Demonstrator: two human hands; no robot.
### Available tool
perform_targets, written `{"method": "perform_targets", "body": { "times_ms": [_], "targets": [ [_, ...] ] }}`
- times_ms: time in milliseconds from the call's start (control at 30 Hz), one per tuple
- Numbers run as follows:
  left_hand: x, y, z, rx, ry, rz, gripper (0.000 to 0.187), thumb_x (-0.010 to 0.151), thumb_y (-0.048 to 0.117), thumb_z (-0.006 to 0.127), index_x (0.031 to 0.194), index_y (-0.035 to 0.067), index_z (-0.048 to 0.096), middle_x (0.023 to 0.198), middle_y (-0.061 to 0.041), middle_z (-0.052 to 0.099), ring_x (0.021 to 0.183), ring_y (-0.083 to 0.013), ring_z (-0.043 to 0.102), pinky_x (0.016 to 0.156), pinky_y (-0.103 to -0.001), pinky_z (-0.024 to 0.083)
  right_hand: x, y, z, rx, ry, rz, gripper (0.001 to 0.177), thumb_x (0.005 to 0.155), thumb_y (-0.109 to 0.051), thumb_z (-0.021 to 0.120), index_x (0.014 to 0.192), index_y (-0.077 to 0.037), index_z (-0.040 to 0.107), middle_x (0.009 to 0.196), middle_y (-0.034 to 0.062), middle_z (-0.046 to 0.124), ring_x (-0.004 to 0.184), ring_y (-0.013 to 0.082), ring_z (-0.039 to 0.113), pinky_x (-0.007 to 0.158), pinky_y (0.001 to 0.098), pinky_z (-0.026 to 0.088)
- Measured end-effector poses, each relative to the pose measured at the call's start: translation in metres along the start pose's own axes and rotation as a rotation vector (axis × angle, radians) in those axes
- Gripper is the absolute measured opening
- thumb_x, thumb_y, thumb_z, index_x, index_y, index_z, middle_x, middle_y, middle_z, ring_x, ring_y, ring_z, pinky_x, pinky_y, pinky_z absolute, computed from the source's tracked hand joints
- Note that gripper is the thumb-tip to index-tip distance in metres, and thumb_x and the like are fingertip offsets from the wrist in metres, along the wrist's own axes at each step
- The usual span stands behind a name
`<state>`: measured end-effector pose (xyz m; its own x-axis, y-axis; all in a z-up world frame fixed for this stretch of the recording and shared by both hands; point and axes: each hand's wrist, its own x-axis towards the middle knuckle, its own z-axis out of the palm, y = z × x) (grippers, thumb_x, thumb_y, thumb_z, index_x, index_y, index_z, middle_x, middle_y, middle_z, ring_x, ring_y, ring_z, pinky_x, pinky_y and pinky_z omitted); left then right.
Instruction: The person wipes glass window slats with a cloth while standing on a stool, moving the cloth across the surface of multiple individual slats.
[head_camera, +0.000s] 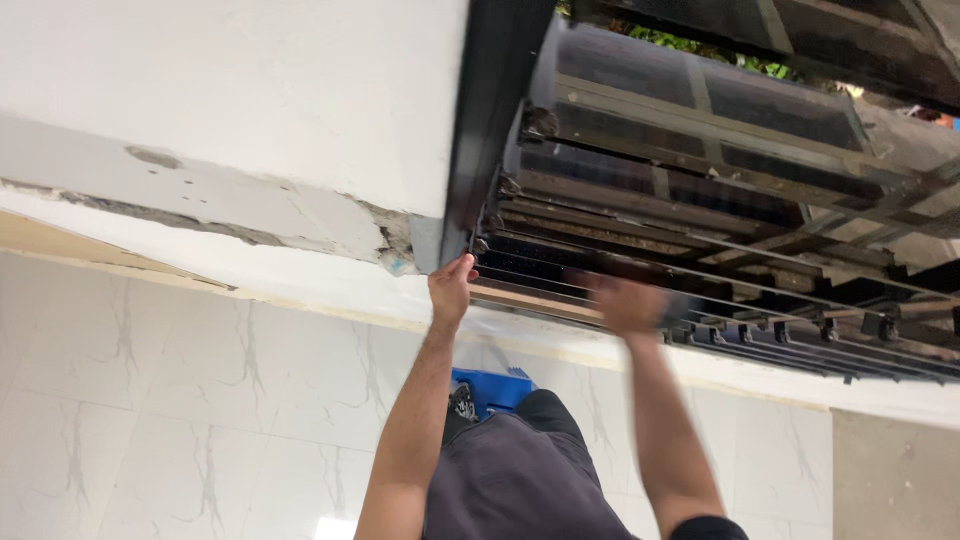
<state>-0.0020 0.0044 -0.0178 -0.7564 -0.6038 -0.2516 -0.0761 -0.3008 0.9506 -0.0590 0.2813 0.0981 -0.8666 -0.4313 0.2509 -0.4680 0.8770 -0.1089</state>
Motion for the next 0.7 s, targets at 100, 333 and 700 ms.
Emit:
{"method": "perform_targets", "body": {
  "times_ms": [100, 333, 700],
  "targets": [
    [0.006, -0.013, -0.003, 0.008, -0.005, 0.002, 0.027, 0.096, 0.019, 0.071, 0.11, -0.003, 0.078, 0.083, -0.007, 0.076, 0.069, -0.0115, 0.067, 0.066, -0.026, 0.053, 0.034, -0.105, 0.008, 0.242, -0.084, -0.219, 0.039, 0.085, -0.022, 0.067, 0.124, -0.017, 0.07, 0.098, 0.0127, 0.076, 0.091, 0.0341, 0.072, 0.077, 0.0468, 0.055],
    [0.005, -0.009, -0.004, 0.07, 0.025, -0.021, 0.027, 0.096, 0.019, 0.068, 0.114, 0.0, 0.075, 0.081, -0.005, 0.077, 0.067, -0.0098, 0.07, 0.065, -0.024, 0.056, 0.038, -0.096, 0.013, 0.339, -0.329, -0.082, 0.044, 0.087, -0.004, 0.057, 0.127, -0.016, 0.069, 0.098, 0.0114, 0.077, 0.09, 0.0303, 0.074, 0.078, 0.0474, 0.057],
    [-0.011, 0.024, 0.005, 0.099, 0.107, -0.047, 0.027, 0.096, 0.021, 0.068, 0.107, -0.001, 0.078, 0.078, -0.01, 0.075, 0.068, -0.0157, 0.071, 0.066, -0.029, 0.056, -0.038, 0.069, -0.009, -0.01, 0.149, 0.053, 0.027, 0.087, -0.011, 0.067, 0.114, -0.01, 0.065, 0.093, 0.0067, 0.065, 0.087, 0.0258, 0.059, 0.088, 0.0474, 0.04]
  ]
}}
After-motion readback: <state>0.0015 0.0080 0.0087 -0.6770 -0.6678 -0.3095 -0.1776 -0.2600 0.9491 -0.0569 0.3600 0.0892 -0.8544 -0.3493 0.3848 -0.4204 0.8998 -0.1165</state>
